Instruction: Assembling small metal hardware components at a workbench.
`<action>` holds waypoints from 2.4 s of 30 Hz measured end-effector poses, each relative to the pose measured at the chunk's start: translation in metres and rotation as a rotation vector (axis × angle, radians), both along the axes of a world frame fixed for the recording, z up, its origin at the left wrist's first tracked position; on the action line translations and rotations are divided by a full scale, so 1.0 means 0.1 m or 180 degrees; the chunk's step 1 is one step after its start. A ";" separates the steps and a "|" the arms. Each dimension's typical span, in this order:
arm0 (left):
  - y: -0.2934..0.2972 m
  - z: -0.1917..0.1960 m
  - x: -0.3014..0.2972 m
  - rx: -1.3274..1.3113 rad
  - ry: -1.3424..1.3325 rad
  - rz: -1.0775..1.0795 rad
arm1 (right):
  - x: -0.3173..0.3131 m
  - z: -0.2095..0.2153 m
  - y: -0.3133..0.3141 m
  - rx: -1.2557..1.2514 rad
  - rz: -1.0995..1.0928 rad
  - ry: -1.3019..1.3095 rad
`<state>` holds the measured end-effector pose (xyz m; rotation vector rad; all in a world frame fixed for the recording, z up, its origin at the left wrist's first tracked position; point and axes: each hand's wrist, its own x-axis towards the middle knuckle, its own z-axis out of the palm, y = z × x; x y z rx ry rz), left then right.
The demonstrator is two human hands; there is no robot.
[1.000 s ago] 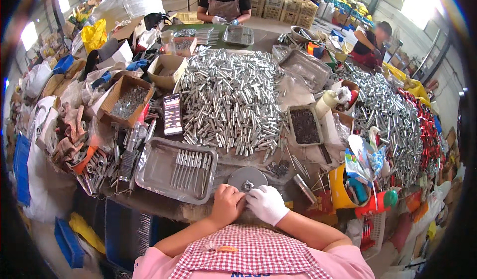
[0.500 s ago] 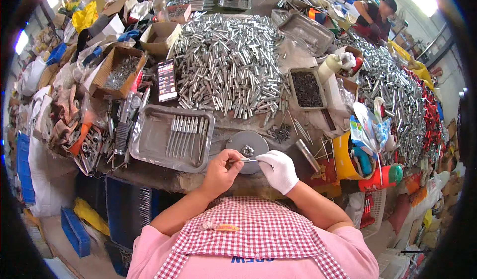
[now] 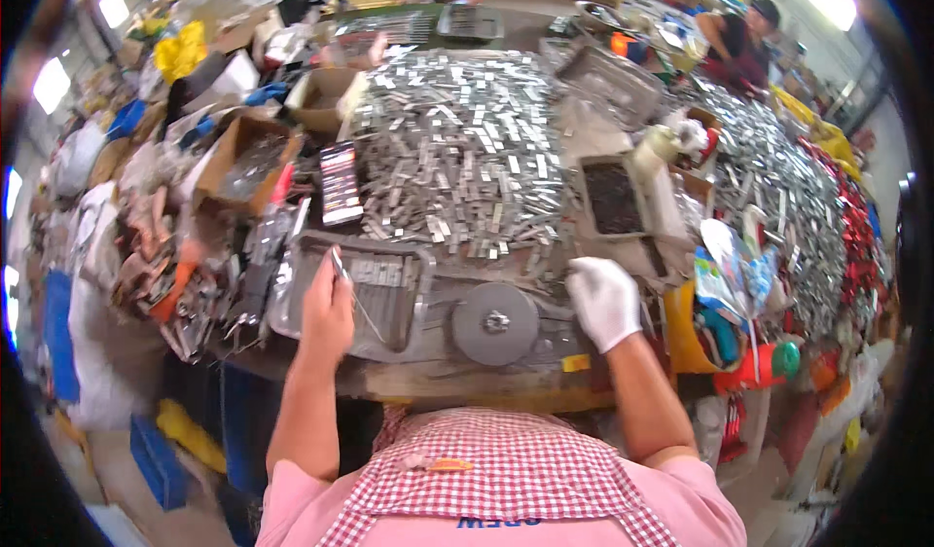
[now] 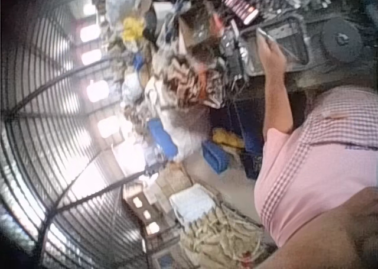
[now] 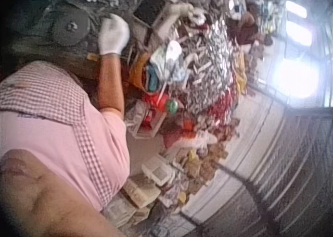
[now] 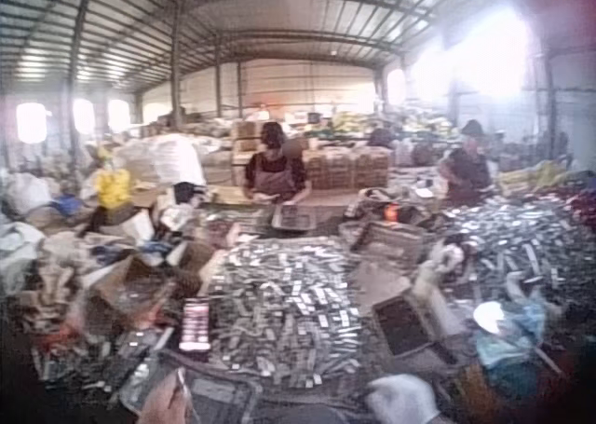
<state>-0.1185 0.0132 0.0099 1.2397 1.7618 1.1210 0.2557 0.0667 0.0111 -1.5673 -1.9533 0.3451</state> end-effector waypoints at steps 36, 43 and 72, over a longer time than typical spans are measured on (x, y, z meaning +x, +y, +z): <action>0.90 -0.32 -0.24 0.0650 0.2331 -0.0158 | 0.16 -0.75 -0.67 -0.0045 0.0361 0.1274; 1.33 -0.50 -0.55 0.0614 0.3453 0.0269 | 0.05 -0.79 -0.76 -0.0239 0.0357 0.1276; 1.50 -0.10 1.08 0.0734 0.2128 -0.1038 | -0.10 -0.19 -0.77 0.0035 0.0793 0.1182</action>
